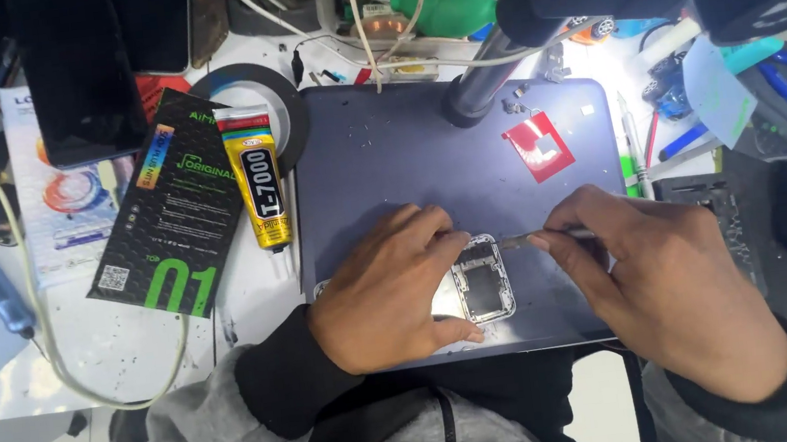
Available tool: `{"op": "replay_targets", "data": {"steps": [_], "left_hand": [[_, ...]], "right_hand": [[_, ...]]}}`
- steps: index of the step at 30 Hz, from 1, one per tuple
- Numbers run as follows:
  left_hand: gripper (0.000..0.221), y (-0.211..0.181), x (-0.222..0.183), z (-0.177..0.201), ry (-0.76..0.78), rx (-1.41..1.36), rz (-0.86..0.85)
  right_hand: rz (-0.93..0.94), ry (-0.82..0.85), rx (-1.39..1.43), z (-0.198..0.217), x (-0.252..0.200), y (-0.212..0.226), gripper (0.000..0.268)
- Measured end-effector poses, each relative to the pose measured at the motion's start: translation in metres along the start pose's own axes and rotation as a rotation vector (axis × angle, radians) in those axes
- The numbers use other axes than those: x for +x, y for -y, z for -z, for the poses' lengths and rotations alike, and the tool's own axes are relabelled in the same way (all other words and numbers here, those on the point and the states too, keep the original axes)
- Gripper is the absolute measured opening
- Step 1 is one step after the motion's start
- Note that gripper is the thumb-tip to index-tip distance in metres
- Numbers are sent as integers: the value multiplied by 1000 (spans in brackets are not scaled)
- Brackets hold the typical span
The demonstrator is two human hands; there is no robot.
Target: Removing screws from the internal frame of a mobile phone and prying the frame apart from the screen assembly using specialized repair tools.
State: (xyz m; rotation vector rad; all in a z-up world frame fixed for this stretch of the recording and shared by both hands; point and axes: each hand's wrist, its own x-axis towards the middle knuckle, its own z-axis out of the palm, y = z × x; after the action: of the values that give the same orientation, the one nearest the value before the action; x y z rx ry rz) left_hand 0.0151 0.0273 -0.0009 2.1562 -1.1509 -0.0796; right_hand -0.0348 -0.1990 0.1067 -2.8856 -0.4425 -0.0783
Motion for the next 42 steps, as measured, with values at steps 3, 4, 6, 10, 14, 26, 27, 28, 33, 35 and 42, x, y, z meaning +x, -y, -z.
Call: {"op": "replay_targets", "data": {"steps": [3,4,6,10,14,26,27,28,33,35,42], "left_hand": [[80,0,1,1,-13,-5,-10],[80,0,1,1,-13,-9,-6],[79,0,2,1,30,-22,28],[78,1,3,4,38,-45,32],[78,0,3,4,46,-65,47],[77,-1,4,4,13,-53,43],[77,0,5,4,-1,-53,34],[77,0,5,5,-5,-57,37],[71,4,7,5,-17,-97,22],[75,4,7,5,-4,-103,32],[72,2,8,8,11,-115,46]], "right_hand": [[-13,32,-23,-1,1,-4,13],[-13,38,-22,-2,2,-4,13],[-26,40,-39,-3,2,-5,13],[-18,31,-28,-1,4,-6,14],[-41,41,-44,-2,5,-6,14],[0,105,85,-3,6,3,17],[-124,233,151,1,5,2,25],[-121,237,148,0,3,0,25],[-112,77,84,-6,3,-10,23],[-56,132,111,2,9,-1,22],[-83,158,83,0,5,-4,17]]}}
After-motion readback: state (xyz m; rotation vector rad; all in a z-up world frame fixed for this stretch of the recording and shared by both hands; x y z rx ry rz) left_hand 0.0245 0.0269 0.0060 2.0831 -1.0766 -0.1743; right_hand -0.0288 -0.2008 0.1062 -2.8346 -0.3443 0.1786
